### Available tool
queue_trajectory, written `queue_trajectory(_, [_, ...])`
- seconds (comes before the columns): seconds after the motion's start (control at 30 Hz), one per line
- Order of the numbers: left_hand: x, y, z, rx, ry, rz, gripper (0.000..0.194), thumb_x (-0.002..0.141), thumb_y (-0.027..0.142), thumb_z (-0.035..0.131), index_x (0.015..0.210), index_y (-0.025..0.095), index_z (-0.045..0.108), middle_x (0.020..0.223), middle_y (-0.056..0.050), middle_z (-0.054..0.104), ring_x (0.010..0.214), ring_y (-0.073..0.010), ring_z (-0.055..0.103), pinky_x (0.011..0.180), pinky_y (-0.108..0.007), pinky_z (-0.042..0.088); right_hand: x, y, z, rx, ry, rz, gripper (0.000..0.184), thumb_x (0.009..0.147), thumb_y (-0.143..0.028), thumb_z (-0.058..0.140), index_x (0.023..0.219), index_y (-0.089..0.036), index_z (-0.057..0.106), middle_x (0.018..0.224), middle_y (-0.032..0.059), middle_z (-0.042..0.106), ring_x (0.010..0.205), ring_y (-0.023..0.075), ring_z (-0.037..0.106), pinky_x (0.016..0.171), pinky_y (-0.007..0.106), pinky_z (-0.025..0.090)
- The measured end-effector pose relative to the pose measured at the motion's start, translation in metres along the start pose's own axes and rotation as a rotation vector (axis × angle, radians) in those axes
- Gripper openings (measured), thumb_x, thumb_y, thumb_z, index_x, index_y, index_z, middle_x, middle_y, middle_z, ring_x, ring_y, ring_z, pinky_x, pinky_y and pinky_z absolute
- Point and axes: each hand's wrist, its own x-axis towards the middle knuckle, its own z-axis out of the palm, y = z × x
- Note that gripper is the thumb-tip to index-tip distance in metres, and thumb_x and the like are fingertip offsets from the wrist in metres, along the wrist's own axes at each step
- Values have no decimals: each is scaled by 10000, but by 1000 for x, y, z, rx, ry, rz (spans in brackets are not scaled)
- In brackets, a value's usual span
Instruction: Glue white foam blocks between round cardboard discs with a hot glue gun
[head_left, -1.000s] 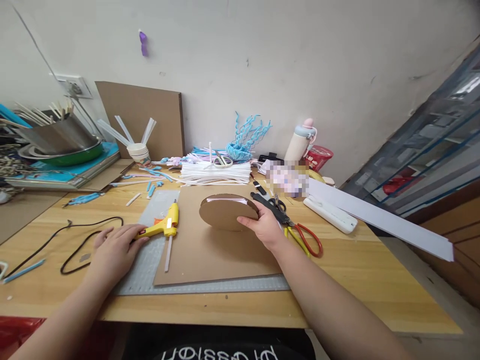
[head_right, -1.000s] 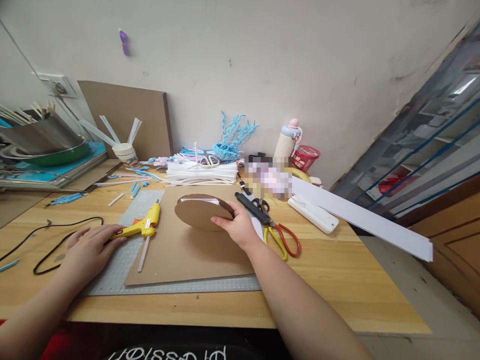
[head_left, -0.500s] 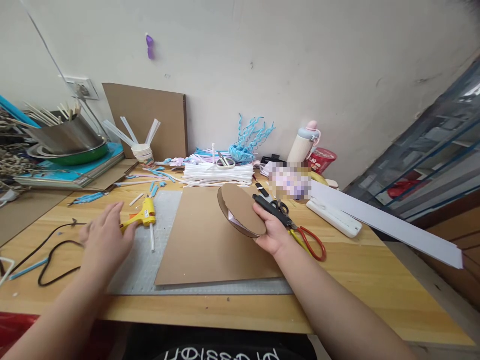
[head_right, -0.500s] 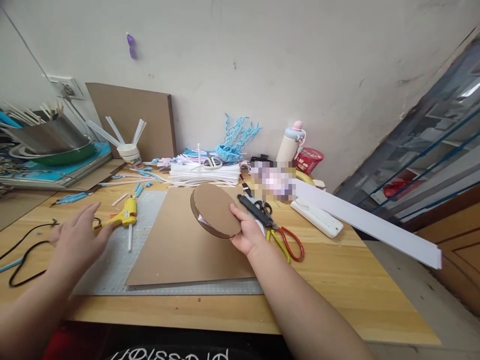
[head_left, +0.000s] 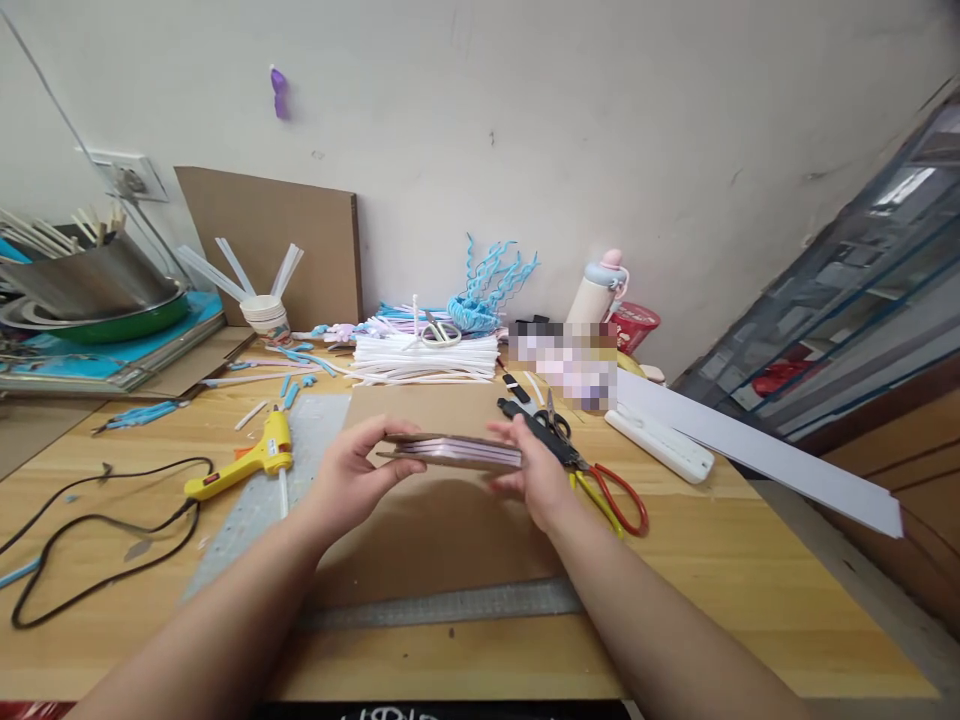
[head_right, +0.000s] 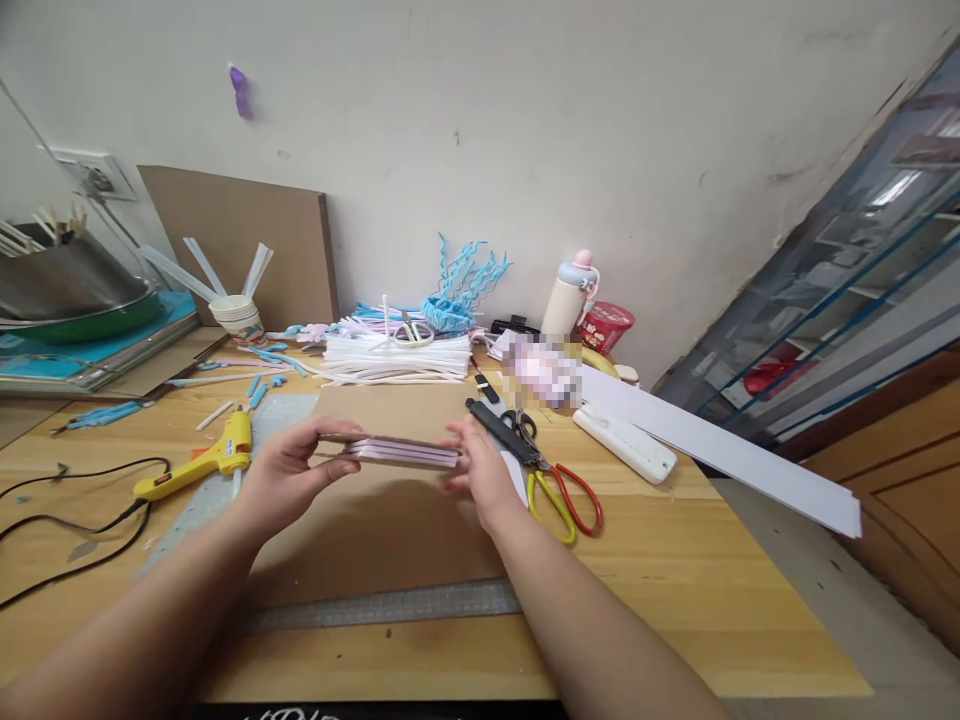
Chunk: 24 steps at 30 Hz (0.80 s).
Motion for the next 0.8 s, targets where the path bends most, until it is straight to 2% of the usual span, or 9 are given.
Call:
queue_trajectory(0.07, [-4, -4, 1, -4, 42, -29, 233, 787, 361, 723, 945, 202, 663, 886, -29, 711, 842, -190, 666, 759, -304, 524, -7, 0, 2, -46, 119, -242, 480, 826, -625, 591, 1108, -237, 615, 1174, 69, 649, 1071, 214, 626, 861, 348, 543])
queue_trajectory(0.13, [-8, -4, 2, -7, 47, -53, 201, 789, 350, 719, 908, 200, 659, 807, -6, 694, 748, -167, 651, 672, -271, 507, -19, -3, 6, -217, 98, -550, 478, 745, -517, 746, 1134, -268, 625, 1245, 41, 610, 1213, 215, 527, 1063, 368, 406])
queue_trajectory(0.2, [-10, -2, 3, -15, 16, -68, 178, 792, 346, 715, 876, 201, 656, 753, 12, 674, 684, -149, 629, 609, -248, 481, -31, -7, 10, -545, 33, -939, 539, 716, -368, 814, 1202, -274, 600, 1234, 56, 603, 1193, 234, 522, 1075, 421, 376])
queue_trajectory(0.27, [-12, 2, 4, -3, -28, -60, 169, 801, 343, 710, 883, 206, 655, 759, 16, 669, 684, -142, 620, 602, -242, 469, -40, -8, 14, -807, 29, -1187, 558, 742, -301, 804, 1243, -257, 563, 1172, 81, 596, 1101, 239, 551, 981, 443, 440])
queue_trajectory(0.33, [-15, 5, 5, 43, -71, -4, 163, 809, 339, 710, 894, 212, 653, 793, 12, 673, 719, -143, 617, 635, -252, 467, -44, -9, 16, -877, 80, -1234, 472, 777, -264, 776, 1201, -239, 571, 1072, 76, 584, 982, 219, 567, 863, 416, 490])
queue_trajectory(0.43, [-19, 9, 6, 119, -103, 94, 154, 824, 327, 701, 907, 214, 638, 820, 6, 669, 755, -147, 606, 675, -270, 458, -44, -8, 16, -840, 90, -1285, 277, 836, -183, 703, 1094, -239, 623, 948, 48, 575, 858, 186, 556, 745, 373, 500])
queue_trajectory(0.57, [-23, 16, 8, 131, -113, 129, 150, 850, 315, 676, 937, 214, 608, 844, 1, 660, 775, -146, 600, 695, -278, 453, -42, -10, 13, -765, 92, -1304, 139, 867, -168, 659, 981, -246, 671, 917, 37, 611, 863, 187, 578, 748, 378, 506])
queue_trajectory(0.67, [-24, 18, 9, 130, -124, 122, 149, 865, 325, 655, 939, 211, 593, 832, -3, 645, 760, -148, 588, 685, -282, 445, -41, -8, 12, -697, 124, -1233, 118, 862, -179, 665, 943, -263, 684, 924, 29, 635, 850, 184, 606, 746, 365, 514])
queue_trajectory(0.8, [-26, 18, 9, 125, -124, 114, 149, 869, 338, 642, 922, 212, 584, 824, -10, 634, 756, -156, 581, 679, -288, 439, -39, -2, 17, -464, 89, -994, 62, 857, -245, 677, 830, -281, 719, 906, 27, 645, 860, 183, 620, 783, 355, 509])
